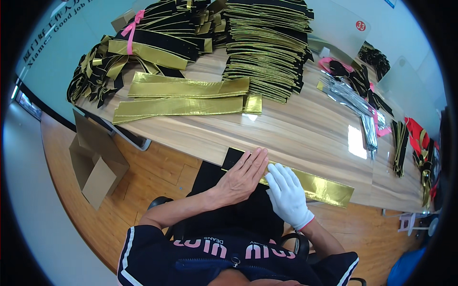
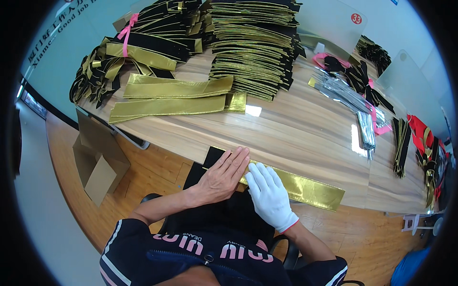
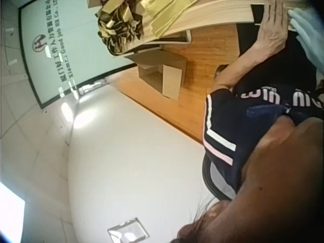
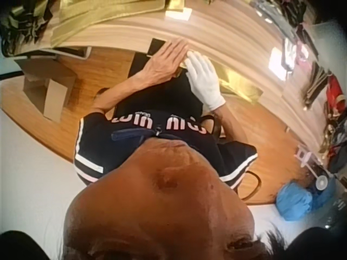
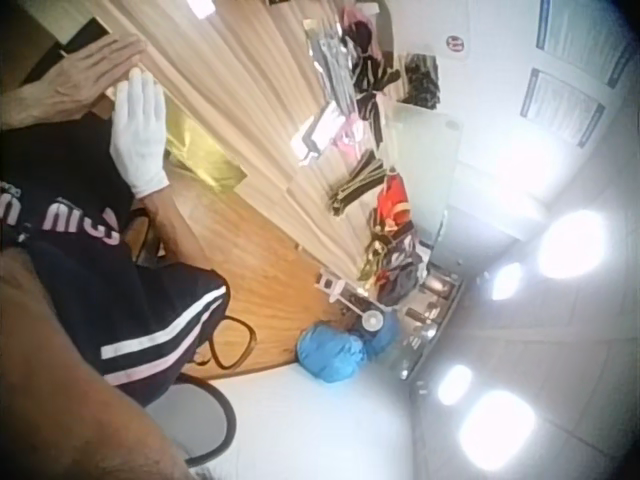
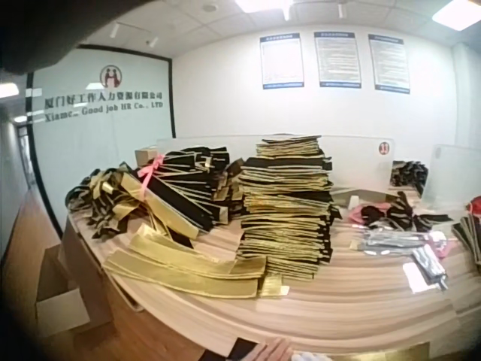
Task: Applying decorative gold foil strips onto black mat boards for artwork framing.
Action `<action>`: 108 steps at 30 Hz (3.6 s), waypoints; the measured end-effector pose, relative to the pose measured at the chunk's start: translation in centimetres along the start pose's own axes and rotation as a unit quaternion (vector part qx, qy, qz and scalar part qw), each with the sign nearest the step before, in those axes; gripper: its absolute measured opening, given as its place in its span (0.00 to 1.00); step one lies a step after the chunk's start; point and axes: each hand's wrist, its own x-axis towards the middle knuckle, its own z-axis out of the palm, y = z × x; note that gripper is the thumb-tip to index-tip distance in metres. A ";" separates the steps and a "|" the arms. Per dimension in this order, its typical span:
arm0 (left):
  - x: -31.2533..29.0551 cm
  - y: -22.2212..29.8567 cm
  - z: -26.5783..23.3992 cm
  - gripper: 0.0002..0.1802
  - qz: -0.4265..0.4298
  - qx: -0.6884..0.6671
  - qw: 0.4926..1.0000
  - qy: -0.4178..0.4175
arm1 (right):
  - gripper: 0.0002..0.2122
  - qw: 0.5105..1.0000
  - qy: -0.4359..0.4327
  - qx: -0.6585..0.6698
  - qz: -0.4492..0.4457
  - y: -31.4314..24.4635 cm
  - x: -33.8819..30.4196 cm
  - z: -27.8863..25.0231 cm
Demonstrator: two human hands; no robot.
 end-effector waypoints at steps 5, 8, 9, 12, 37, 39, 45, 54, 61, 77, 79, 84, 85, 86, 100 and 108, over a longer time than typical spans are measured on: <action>0.2 0.7 -0.4 0.37 -0.007 -0.001 1.000 -0.007 | 0.28 1.000 -0.001 0.022 0.008 -0.2 0.2 -0.3; 0.2 0.6 0.1 0.37 -0.005 -0.008 1.000 0.010 | 0.28 0.999 0.007 0.040 0.028 -0.6 0.1 -0.1; 0.2 0.5 0.2 0.37 -0.005 -0.021 0.999 0.024 | 0.28 0.999 0.010 0.039 0.028 -0.7 0.2 -0.4; 0.4 0.2 0.5 0.39 0.002 -0.022 1.000 0.013 | 0.24 0.996 0.011 0.074 0.051 -1.7 0.3 -2.1; 0.5 0.3 -0.9 0.53 0.048 -0.037 0.997 -0.040 | 0.17 0.775 0.296 0.234 0.507 0.4 -8.7 -3.0; 0.7 0.1 -1.0 0.52 0.038 -0.024 0.997 -0.066 | 0.17 0.746 0.307 0.274 0.523 0.8 -8.2 -2.5; 1.5 0.6 -2.0 0.50 0.051 -0.019 0.992 -0.110 | 0.16 0.756 0.315 0.237 0.522 0.2 -6.6 -4.7; 3.7 1.5 -2.9 0.49 0.153 -0.105 0.973 -0.138 | 0.09 0.816 0.347 0.238 0.397 -0.9 -4.2 -6.7; 4.2 -0.4 -1.8 0.45 0.189 -0.169 0.962 -0.103 | 0.10 0.801 0.376 0.261 0.385 -0.7 -4.6 -5.6; 3.1 2.8 -0.8 0.36 0.114 -0.134 0.984 -0.025 | 0.24 0.771 0.298 0.177 0.534 -0.9 -8.8 -3.8; 2.9 2.8 -0.5 0.36 0.108 -0.160 0.981 -0.012 | 0.24 0.766 0.300 0.177 0.540 -1.0 -9.0 -3.5; 2.7 2.4 0.5 0.33 0.135 -0.093 0.986 0.001 | 0.25 0.743 0.353 0.191 0.535 -1.4 -8.9 -3.2; 2.8 2.4 0.6 0.33 0.136 -0.093 0.986 0.001 | 0.25 0.743 0.353 0.191 0.535 -1.4 -8.8 -3.3; 2.8 2.4 0.5 0.32 0.136 -0.092 0.986 -0.002 | 0.25 0.744 0.340 0.186 0.544 -1.4 -8.7 -3.5; 2.3 2.4 1.6 0.37 0.121 -0.137 0.983 0.031 | 0.27 0.767 0.300 0.126 0.552 -1.5 -9.7 -3.5; 2.1 2.8 2.5 0.32 0.125 -0.117 0.980 0.102 | 0.24 0.745 0.382 0.253 0.485 0.1 -9.4 -2.5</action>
